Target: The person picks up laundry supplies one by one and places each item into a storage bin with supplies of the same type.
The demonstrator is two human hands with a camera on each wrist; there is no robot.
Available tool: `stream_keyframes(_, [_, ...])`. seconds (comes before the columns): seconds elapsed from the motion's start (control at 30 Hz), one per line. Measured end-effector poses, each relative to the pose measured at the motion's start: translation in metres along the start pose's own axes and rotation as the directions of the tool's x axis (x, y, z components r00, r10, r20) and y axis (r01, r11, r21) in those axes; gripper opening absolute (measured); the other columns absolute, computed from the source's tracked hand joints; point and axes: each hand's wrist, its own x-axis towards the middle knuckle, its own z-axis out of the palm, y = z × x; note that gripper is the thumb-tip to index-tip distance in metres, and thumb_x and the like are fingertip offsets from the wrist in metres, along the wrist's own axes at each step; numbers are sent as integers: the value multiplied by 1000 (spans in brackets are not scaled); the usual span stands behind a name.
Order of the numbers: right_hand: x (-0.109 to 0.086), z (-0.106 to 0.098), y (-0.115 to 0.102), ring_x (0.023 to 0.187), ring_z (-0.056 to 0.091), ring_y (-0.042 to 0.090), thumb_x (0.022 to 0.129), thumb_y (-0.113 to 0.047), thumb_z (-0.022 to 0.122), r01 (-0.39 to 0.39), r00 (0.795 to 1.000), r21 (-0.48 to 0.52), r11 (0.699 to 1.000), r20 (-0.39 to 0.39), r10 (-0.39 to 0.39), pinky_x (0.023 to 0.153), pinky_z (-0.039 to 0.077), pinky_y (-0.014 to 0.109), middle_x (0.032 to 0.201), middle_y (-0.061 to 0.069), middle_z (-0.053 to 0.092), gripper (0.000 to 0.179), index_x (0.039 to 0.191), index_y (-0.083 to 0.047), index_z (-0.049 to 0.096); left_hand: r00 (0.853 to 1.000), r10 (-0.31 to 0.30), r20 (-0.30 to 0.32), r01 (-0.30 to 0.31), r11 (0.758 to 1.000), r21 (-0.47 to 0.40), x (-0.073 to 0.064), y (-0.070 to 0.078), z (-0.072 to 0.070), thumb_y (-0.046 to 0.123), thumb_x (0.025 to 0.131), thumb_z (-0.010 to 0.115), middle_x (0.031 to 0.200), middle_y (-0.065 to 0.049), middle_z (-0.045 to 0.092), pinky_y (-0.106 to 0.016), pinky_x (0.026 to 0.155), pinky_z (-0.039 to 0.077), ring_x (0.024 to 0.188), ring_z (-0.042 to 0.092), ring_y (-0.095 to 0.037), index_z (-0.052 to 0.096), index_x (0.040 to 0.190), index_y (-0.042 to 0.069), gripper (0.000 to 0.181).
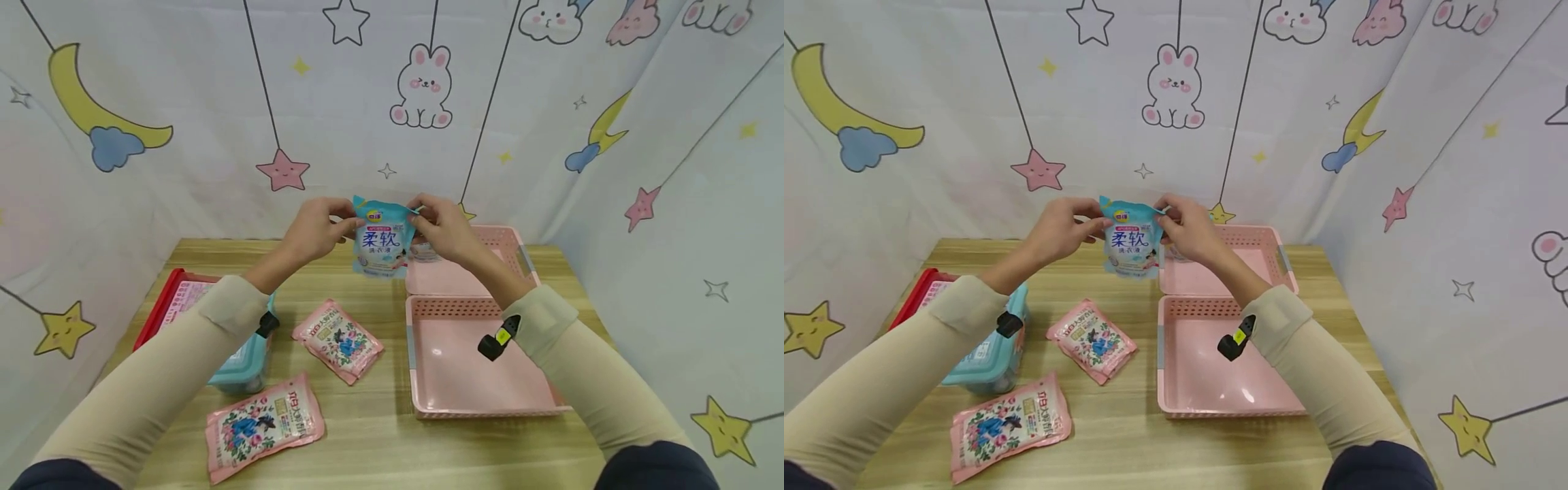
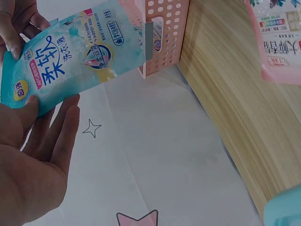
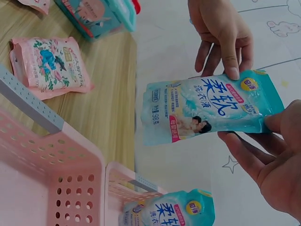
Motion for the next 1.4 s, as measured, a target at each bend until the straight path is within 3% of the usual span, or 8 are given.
stream_keyframes(0.27, [1,-3,4,100,73,42,111,-7,55,-69,997,108,992,-38,73,83,63,34,110,22,73,18,124,2,63,991,-34,-128,32,999,-15,3,10,9,18,106,69,102,-13,78,-39,74,64,83,79,-27,76,102,4,16])
stream_keyframes(0.4, [1,-5,9,101,75,38,109,-6,58,-95,991,127,987,-86,107,85,63,32,115,24,72,17,122,3,64,985,-23,-169,24,1000,5,8,13,15,19,105,70,100,-9,79,-35,68,61,82,78,-24,78,101,6,15])
stream_keyframes(0.77, [7,-17,15,87,74,24,110,-10,60,-101,976,48,994,-190,109,81,63,29,114,21,73,17,119,1,68,975,-51,-216,41,998,-50,28,16,32,20,105,71,108,-11,79,-40,82,64,87,79,-24,80,109,6,17])
stream_keyframes(0.97, [7,-26,18,93,76,32,109,-10,60,-98,960,43,994,-260,106,80,63,29,110,20,74,16,117,0,70,968,-44,-248,34,998,-46,37,24,46,21,105,71,107,-9,79,-38,81,62,87,78,-21,81,111,6,20])
stream_keyframes(1.17, [7,-37,19,97,75,39,109,-11,60,-115,945,57,992,-302,127,80,63,28,111,22,73,17,117,1,69,955,-23,-295,20,1000,-14,46,33,57,24,104,72,108,-7,80,-42,91,58,107,72,-24,82,111,7,21])
stream_keyframes(1.4, [5,-49,24,97,74,35,110,-10,58,-128,938,68,989,-315,143,79,62,26,111,23,71,18,116,3,68,949,-84,-305,62,995,-82,55,39,72,23,104,71,113,-6,77,-39,88,58,108,70,-23,79,117,8,21])
